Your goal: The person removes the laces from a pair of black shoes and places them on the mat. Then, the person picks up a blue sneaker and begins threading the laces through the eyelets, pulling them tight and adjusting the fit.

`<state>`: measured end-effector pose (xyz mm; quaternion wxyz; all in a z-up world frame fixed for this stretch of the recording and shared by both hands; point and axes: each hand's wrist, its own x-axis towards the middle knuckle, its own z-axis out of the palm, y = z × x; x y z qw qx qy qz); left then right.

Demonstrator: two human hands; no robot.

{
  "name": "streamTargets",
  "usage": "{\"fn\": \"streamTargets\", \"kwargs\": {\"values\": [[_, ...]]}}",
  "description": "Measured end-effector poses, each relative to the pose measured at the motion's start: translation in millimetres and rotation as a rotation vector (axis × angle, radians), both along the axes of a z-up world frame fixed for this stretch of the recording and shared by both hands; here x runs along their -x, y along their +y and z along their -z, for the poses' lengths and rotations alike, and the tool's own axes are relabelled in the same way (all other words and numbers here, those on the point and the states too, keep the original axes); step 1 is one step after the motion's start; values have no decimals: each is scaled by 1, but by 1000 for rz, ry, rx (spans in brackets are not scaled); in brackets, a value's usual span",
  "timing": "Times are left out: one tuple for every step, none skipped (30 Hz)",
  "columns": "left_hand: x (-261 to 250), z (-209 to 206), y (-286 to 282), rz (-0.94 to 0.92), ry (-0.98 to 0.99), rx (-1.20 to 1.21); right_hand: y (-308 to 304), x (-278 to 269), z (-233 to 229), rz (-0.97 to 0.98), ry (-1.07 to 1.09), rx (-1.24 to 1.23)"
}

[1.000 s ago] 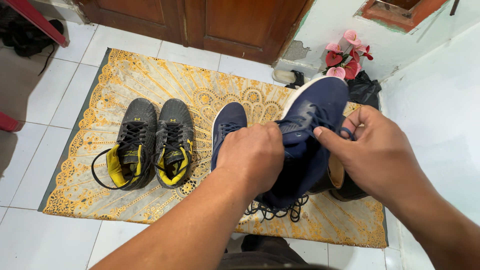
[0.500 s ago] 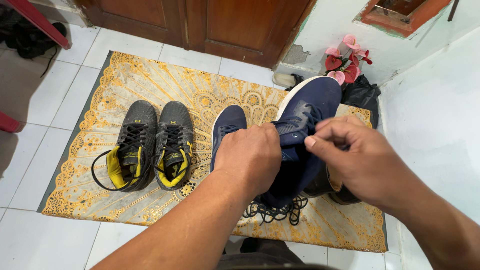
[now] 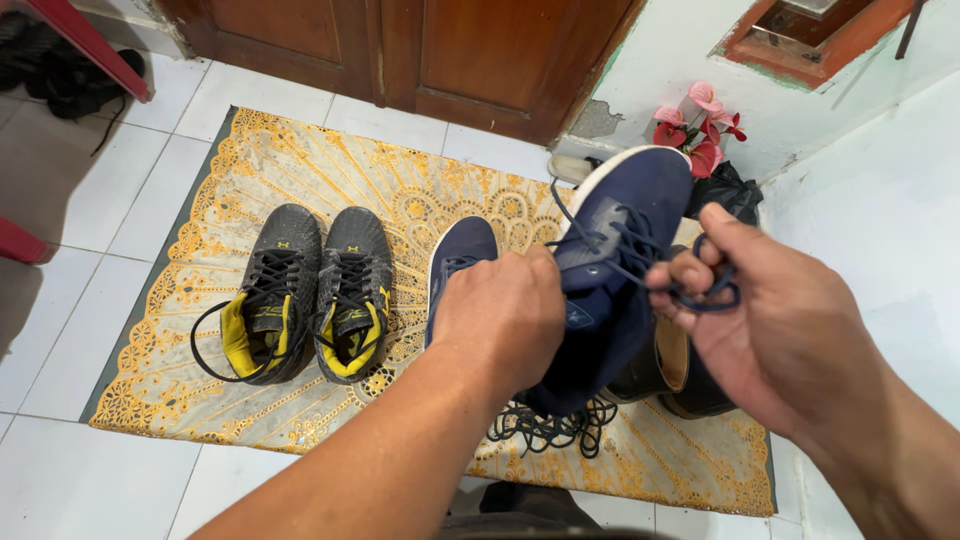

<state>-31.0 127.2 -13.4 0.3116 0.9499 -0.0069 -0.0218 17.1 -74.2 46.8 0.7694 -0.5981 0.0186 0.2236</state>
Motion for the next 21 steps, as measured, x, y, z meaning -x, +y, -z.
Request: {"fn": "streamTargets", "kwargs": {"values": [[1, 1, -2, 9, -41, -13, 2, 0, 0, -2, -96, 185], [1, 3, -5, 11, -51, -12, 5, 0, 1, -1, -190, 371], [1, 5, -8, 12, -61, -12, 7, 1, 1, -1, -284, 557], [2, 6, -10, 16, -71, -13, 11, 3, 2, -58, -372, 664], [3, 9, -11, 30, -114, -31, 15, 6, 3, -116, -461, 770], [5, 11, -11, 46, -156, -49, 19, 8, 2, -174, -548, 876], [6, 13, -12, 62, -198, -67, 23, 12, 1, -152, -616, 1022], [5, 14, -13, 62, -187, -68, 26, 17, -2, -130, -684, 1167], [5, 15, -14, 61, -175, -68, 29, 21, -5, -106, -752, 1313], [4, 17, -15, 55, -162, -68, 34, 22, -8, -110, -758, 1365], [5, 18, -15, 61, -170, -70, 38, 23, -11, -114, -765, 1417], [6, 18, -16, 66, -179, -73, 42, 23, -13, -118, -774, 1469], [7, 19, -16, 72, -188, -75, 45, 23, -16, -155, -728, 1534], [6, 19, -16, 70, -188, -77, 46, 22, -17, -186, -677, 1599], [6, 19, -16, 68, -188, -80, 47, 21, -19, -216, -624, 1663], [6, 19, -17, 71, -188, -82, 45, 19, -19, -229, -534, 1631], [6, 19, -16, 58, -188, -80, 43, 17, -20, -242, -446, 1597], [6, 18, -15, 45, -188, -78, 40, 15, -19, -253, -359, 1561], [6, 18, -13, 32, -188, -75, 36, 14, -17, -263, -248, 1433], [5, 16, -11, 24, -128, -62, 32, 11, -16, -274, -145, 1300], [3, 15, -9, 16, -68, -48, 26, 9, -14, -284, -46, 1164]]}}
